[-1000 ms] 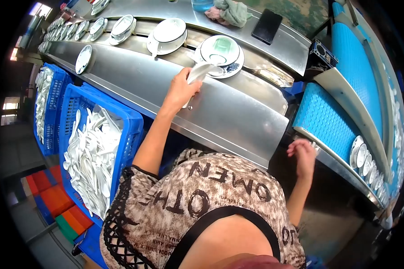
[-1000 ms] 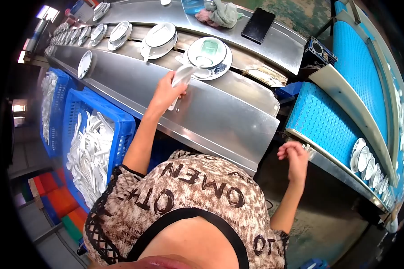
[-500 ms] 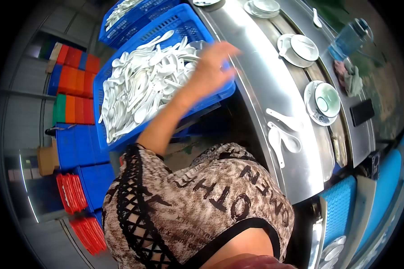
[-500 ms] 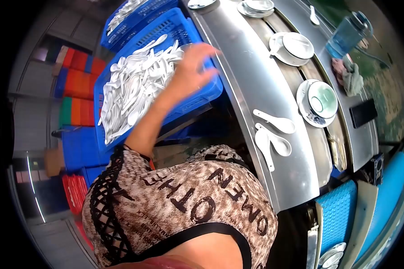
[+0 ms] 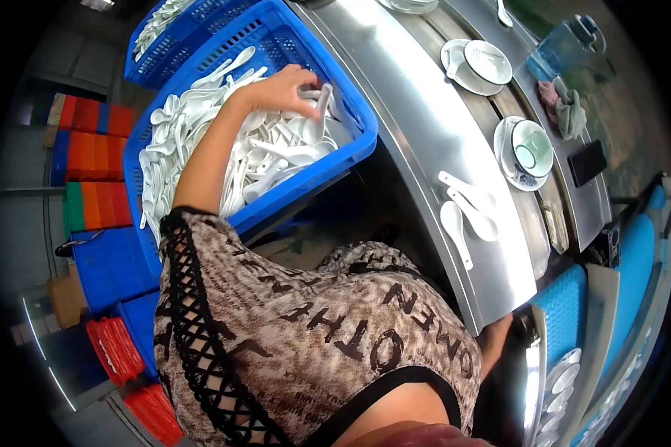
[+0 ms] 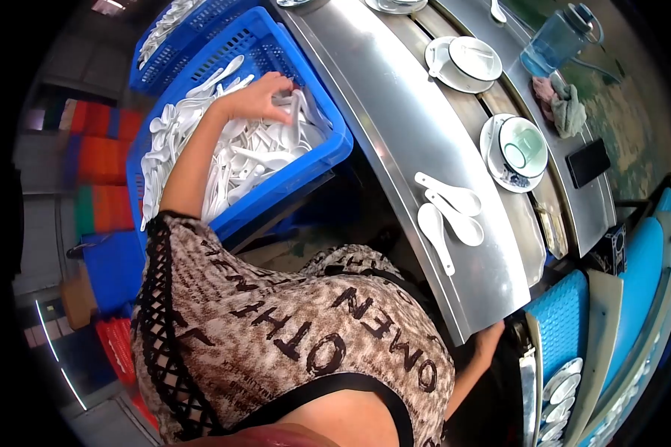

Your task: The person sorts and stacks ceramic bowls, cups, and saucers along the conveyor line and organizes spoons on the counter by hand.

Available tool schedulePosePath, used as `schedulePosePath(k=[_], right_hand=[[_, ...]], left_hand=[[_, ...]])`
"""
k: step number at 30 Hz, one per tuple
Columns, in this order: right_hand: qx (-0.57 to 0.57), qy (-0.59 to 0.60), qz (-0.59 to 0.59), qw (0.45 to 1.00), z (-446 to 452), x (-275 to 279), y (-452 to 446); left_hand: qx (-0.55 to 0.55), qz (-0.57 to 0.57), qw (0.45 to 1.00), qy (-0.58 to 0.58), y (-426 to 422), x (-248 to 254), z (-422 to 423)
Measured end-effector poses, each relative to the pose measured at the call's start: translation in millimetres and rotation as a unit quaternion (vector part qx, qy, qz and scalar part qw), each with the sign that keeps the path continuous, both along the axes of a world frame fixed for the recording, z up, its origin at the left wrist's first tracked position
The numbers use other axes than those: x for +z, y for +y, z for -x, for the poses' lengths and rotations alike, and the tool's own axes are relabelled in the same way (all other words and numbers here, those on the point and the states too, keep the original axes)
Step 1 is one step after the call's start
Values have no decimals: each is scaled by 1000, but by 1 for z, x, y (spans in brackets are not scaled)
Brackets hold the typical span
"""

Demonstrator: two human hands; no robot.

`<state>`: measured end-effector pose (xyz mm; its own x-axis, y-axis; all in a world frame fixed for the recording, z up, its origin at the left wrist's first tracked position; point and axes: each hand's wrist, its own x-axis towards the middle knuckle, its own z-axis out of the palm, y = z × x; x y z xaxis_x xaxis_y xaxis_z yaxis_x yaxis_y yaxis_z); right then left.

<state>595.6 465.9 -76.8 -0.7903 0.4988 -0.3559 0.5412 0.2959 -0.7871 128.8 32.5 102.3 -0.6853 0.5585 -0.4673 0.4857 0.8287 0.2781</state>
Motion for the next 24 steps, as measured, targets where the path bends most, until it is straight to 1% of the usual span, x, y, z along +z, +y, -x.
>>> schedulePosePath(k=[2, 3, 4, 6, 8, 9, 10, 11, 12, 14, 15, 16, 17, 18, 19, 20, 21, 22, 24], right_hand=[[38, -61, -24, 997, -4, 35, 16], [-35, -86, 72, 993, -13, 47, 26], [-77, -48, 57, 994, -16, 65, 28], [-131, -4, 61, 990, -24, 89, 46], [-175, 23, -8, 984, -47, 87, 88], [-228, 34, -121, 966, -62, 77, 111], [-276, 40, -234, 932, -77, 64, 135], [-285, 4, -357, 889, -92, 54, 154], [-290, -39, -473, 831, -110, 41, 173], [-328, -152, -527, 769, -148, 9, 208], [-368, -140, -520, 758, -154, 1, 213], [-345, -136, -587, 719, -184, -27, 237], [-409, -94, -531, 736, -180, -21, 236], [-473, -46, -476, 740, -173, -13, 234], [-512, -46, -506, 693, -164, -5, 228], [-546, -62, -494, 674, -161, 7, 229], [-567, -94, -484, 660, -161, 17, 230], [-584, -120, -470, 650, -163, 22, 235], [-558, -186, -432, 684, -197, -3, 271]], left_hand=[[-128, -7, 989, 78, 13, 10, -27], [-126, 3, 983, 133, 17, 5, -40], [-124, 13, 974, 189, 22, -3, -51], [-86, 63, 980, 169, 37, -12, -61], [-109, 19, 958, 266, 37, -29, -64], [-77, 38, 973, 213, 45, -22, -67], [-65, -1, 979, 195, 53, -16, -73], [-76, -42, 974, 210, 53, -18, -74], [-90, -84, 967, 221, 52, -20, -73], [-73, -122, 971, 189, 56, -7, -79], [-80, -118, 966, 216, 56, -6, -81], [-86, -115, 959, 242, 55, -5, -84], [-79, -87, 961, 252, 57, 0, -89], [-71, -64, 956, 279, 55, -3, -93], [-65, -64, 944, 318, 58, -3, -100], [-83, -59, 931, 350, 60, -5, -102], [-101, -104, 935, 325, 62, -6, -101], [-124, -119, 935, 311, 57, -8, -95], [-150, -124, 931, 309, 56, -7, -94]])
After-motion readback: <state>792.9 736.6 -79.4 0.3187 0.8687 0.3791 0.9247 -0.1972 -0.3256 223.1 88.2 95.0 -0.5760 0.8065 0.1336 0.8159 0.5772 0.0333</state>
